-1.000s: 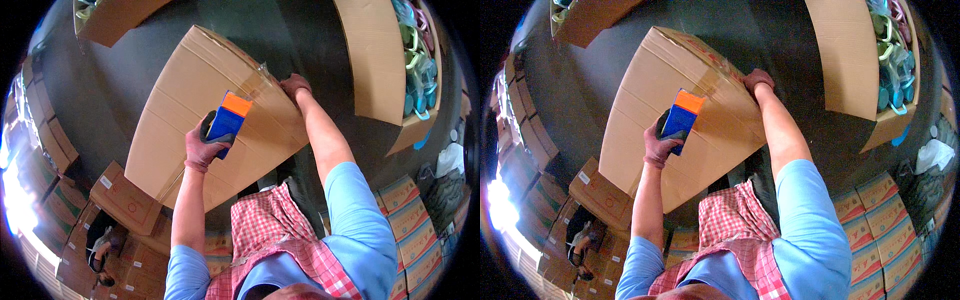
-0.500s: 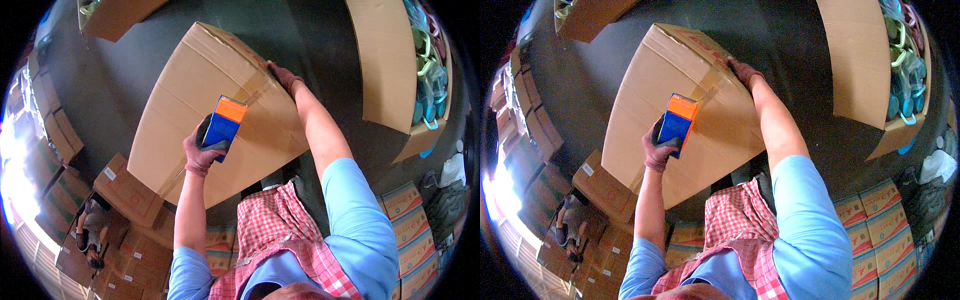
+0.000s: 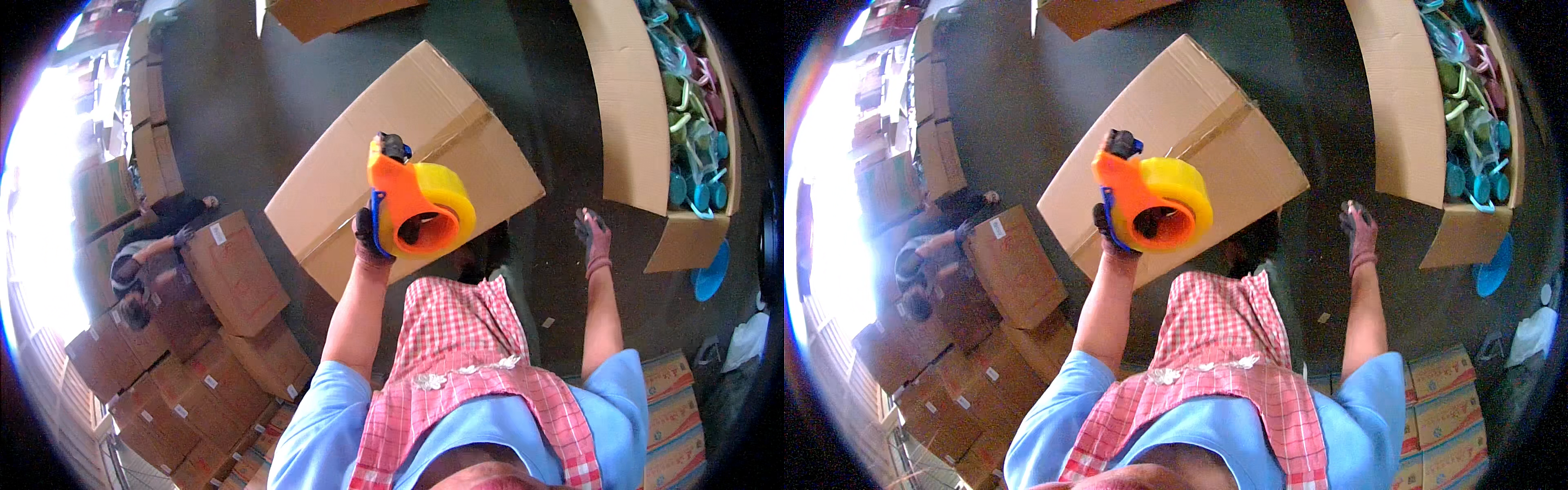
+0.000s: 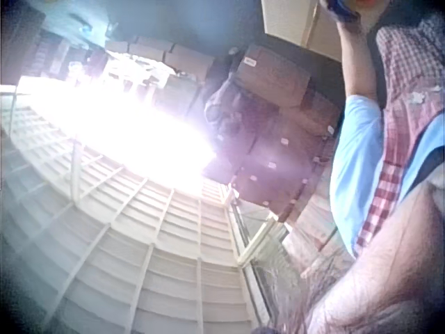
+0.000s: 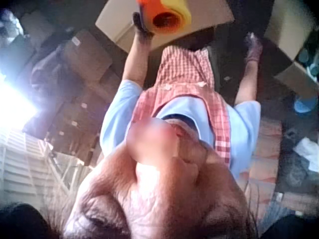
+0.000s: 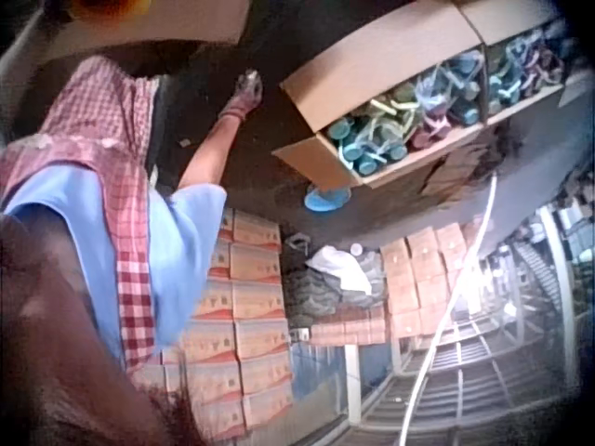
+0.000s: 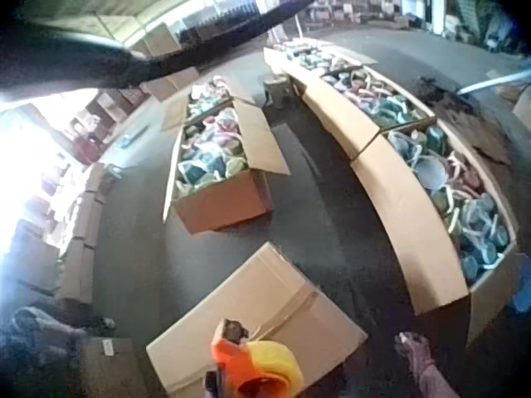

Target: The person uses a handheld tape dispenser to seal cardboard boxes filled with colorful plastic cups. They repeatedly pull tape, apply it to box seams, and press it down to secure the flaps. The person also moves boxes and adjusts their position while working.

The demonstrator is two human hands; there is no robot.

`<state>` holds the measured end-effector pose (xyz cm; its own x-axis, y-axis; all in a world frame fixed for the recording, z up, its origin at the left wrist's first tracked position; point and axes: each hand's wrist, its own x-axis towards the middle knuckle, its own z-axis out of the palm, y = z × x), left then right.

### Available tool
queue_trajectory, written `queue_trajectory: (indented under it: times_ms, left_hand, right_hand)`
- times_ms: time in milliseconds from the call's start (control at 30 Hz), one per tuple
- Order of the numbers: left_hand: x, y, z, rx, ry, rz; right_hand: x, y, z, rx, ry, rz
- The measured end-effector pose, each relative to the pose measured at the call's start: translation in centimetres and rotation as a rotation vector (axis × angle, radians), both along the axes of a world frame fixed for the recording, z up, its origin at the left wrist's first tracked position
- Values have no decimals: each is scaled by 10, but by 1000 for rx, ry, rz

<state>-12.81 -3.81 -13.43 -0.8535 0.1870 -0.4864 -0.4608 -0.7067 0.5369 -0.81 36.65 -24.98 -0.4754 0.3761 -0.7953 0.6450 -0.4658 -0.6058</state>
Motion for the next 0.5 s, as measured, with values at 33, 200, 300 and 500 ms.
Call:
queue_trajectory:
  times_ms: [33,200,300,500]
  left_hand:
    - [4,13,18,-7,20,31]
    - [45,54,94,228,197,100]
    - [82,43,86,321,186,52]
    - [111,81,154,530,256,-327]
  right_hand:
    - [14,-7,12,-21,39,-22]
    - [33,-74,119,98,505,196]
    - [36,-105,213,-93,773,246]
    - [61,-146,374,181,1015,508]
